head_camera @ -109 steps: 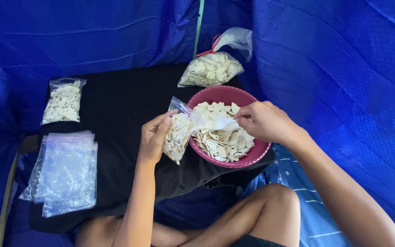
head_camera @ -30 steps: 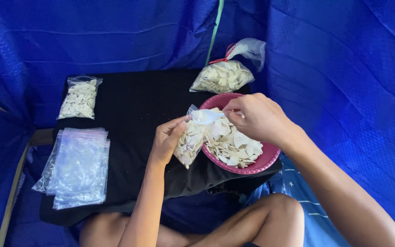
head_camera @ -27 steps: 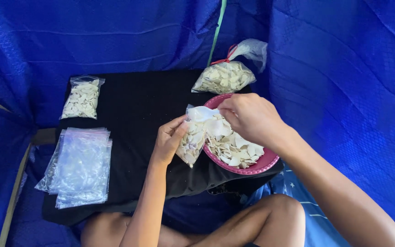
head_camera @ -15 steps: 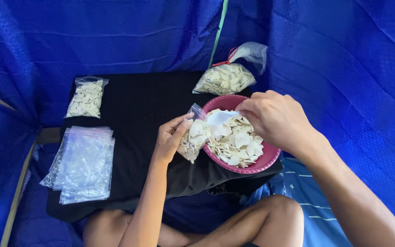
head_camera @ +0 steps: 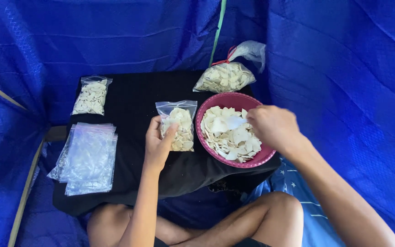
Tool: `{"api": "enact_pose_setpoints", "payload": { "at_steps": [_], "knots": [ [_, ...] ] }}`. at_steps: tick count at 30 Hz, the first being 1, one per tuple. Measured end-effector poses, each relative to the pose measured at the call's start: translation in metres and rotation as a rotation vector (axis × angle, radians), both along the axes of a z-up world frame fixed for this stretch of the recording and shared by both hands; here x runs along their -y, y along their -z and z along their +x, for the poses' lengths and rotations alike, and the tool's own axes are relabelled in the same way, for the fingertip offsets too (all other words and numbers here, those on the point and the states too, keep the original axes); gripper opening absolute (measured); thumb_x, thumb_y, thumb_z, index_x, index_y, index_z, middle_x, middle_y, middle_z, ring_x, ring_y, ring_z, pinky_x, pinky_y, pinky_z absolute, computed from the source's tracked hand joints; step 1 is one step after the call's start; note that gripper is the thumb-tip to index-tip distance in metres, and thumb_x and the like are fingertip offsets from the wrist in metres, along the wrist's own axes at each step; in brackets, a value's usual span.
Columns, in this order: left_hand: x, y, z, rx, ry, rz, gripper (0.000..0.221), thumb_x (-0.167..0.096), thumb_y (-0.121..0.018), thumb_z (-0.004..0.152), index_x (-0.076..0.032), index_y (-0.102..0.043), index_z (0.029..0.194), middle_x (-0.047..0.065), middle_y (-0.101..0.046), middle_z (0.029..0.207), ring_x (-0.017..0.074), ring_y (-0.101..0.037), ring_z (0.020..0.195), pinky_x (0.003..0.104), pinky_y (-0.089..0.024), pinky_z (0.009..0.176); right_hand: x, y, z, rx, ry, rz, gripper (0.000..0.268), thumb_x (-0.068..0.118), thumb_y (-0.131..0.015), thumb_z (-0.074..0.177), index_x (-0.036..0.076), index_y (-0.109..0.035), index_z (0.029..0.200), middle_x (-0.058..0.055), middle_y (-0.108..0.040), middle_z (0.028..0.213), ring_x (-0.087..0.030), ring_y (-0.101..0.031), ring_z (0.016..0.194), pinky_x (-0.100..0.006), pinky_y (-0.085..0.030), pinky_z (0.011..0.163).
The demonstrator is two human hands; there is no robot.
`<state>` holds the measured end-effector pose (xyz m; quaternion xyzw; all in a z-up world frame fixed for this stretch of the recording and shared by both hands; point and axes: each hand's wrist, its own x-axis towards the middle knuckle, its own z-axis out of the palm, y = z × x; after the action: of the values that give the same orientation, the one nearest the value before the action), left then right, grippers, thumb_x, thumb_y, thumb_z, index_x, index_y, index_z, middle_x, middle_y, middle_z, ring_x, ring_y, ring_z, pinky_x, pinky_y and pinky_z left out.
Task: Scooping chips from a bowl into a small plastic bag using a spoon.
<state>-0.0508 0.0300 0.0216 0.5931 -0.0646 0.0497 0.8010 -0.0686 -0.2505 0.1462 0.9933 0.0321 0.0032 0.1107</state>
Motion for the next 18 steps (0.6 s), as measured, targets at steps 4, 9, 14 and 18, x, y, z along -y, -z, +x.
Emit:
{"api": "enact_pose_setpoints", "payload": {
  "at_steps": [4,9,14,18],
  "knots": [
    [-0.014,-0.003,-0.003,0.044,0.05,0.048,0.04,-0.017,-0.068,0.095,-0.009,-0.048,0.129,0.013,-0.068,0.11,0.0162,-0.062,0.1,0.039,-0.058,0.092,-0.004,-0.007,-0.007,-0.127,-0.036,0.193,0.02,0.025,-0.061,0.094,0.024,-0.079,0.103,-0.002,-0.078,0.095,-0.031,-0.077,0.093,-0.045,-0.062,0.079],
    [-0.014,0.006,0.0,0.063,0.064,0.203,0.049,-0.02,-0.071,0.092,-0.009,-0.058,0.137,0.007,-0.071,0.112,0.012,-0.06,0.104,0.041,-0.057,0.095,0.023,-0.014,-0.002,0.003,0.056,0.107,0.021,0.026,-0.06,0.094,0.025,-0.077,0.106,-0.002,-0.077,0.094,-0.032,-0.076,0.091,-0.048,-0.062,0.079],
    [-0.004,0.007,0.01,0.047,0.078,0.229,0.032,-0.025,-0.077,0.088,-0.01,-0.074,0.116,0.003,-0.075,0.09,0.0077,-0.064,0.086,0.035,-0.06,0.081,0.002,-0.007,0.004,0.071,-0.07,0.166,0.017,0.025,-0.06,0.094,0.021,-0.075,0.102,-0.006,-0.075,0.095,-0.035,-0.073,0.094,-0.051,-0.061,0.079],
    [-0.007,0.025,0.009,0.028,0.162,0.182,0.032,-0.02,-0.078,0.085,-0.008,-0.078,0.115,0.001,-0.071,0.076,0.0074,-0.061,0.077,0.03,-0.058,0.073,-0.007,-0.007,-0.007,-0.06,-0.18,0.138,0.018,0.026,-0.06,0.095,0.025,-0.077,0.102,-0.003,-0.076,0.095,-0.031,-0.073,0.098,-0.05,-0.061,0.083]
  ]
}}
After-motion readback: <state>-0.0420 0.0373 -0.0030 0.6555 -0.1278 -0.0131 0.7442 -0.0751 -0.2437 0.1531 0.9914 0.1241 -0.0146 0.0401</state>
